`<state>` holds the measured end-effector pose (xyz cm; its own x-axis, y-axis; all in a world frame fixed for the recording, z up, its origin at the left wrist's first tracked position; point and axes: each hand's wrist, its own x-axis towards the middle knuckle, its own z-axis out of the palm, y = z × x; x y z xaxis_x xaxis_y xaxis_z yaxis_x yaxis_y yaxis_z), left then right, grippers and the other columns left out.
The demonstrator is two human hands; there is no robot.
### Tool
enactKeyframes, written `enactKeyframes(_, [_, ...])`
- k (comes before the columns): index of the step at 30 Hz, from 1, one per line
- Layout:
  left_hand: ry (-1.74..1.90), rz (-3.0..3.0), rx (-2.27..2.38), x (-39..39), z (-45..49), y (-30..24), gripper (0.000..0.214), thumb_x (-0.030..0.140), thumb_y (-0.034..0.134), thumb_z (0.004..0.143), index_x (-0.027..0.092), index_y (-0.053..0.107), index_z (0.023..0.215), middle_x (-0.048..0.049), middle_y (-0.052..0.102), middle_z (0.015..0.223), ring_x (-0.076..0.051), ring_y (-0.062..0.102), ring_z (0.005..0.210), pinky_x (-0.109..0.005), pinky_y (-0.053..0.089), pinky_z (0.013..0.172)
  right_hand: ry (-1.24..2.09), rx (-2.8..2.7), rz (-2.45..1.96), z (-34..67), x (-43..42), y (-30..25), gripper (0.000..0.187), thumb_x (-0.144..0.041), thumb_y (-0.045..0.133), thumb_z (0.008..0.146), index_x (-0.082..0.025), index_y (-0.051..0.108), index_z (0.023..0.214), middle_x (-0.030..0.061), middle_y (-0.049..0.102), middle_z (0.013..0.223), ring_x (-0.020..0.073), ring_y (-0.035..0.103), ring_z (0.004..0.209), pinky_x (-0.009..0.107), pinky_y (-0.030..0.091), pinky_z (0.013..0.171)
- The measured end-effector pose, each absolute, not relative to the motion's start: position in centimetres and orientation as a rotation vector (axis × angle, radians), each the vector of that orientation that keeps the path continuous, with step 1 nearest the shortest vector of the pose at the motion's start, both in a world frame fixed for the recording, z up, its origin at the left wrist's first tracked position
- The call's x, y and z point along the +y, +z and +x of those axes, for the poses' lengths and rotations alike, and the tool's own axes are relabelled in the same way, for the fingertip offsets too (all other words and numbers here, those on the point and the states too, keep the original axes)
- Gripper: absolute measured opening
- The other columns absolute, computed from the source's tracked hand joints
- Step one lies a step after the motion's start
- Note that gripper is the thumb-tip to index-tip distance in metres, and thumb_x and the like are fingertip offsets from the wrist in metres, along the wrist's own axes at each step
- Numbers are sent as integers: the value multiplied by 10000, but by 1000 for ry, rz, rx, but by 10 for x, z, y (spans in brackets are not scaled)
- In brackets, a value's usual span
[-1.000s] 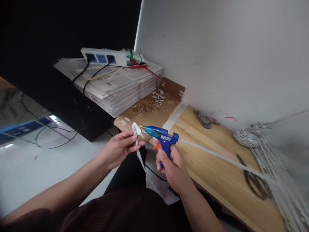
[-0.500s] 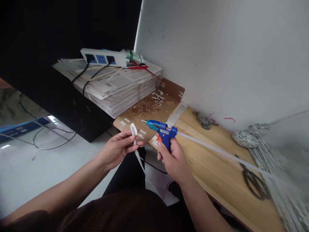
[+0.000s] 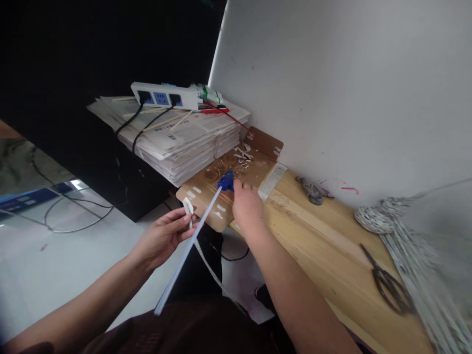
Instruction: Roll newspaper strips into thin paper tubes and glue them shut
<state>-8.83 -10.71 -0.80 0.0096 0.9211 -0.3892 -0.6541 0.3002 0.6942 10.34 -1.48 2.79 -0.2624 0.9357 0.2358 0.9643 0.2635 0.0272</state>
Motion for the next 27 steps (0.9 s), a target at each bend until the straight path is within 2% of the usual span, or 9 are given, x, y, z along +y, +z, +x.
enactKeyframes(6, [1265,273,1033,-116,-108,-33,155,59,647,841,102,681,985,-123,728,910,-229,748,836,-223,621,690,-208,-2478,-1889,76,-9,27,414,-63,369,915,-77,538,1293,213,629,1142,331,550,1056,388,468,791])
enactKeyframes(13, [1293,195,1064,-122,-118,-47,148,10,631,824,94,683,933,-107,724,871,-225,750,798,-236,627,685,-151,-2459,-1831,79,-23,17,330,-159,449,930,-118,549,1243,166,651,1113,296,586,999,371,465,813])
enactKeyframes(18, [1309,282,997,-114,-110,-42,193,30,679,799,97,691,980,-108,732,879,-205,749,790,-222,618,697,22,-2397,-1807,85,-29,14,364,-241,469,948,-159,505,1301,145,648,1112,271,620,967,351,456,790])
enactKeyframes(27, [1324,310,946,-86,-86,-43,178,28,655,820,76,687,988,-108,724,853,-185,743,782,-211,610,692,401,-2187,-1639,93,-50,21,310,-289,518,922,-167,585,1199,127,679,1055,240,632,947,343,449,815])
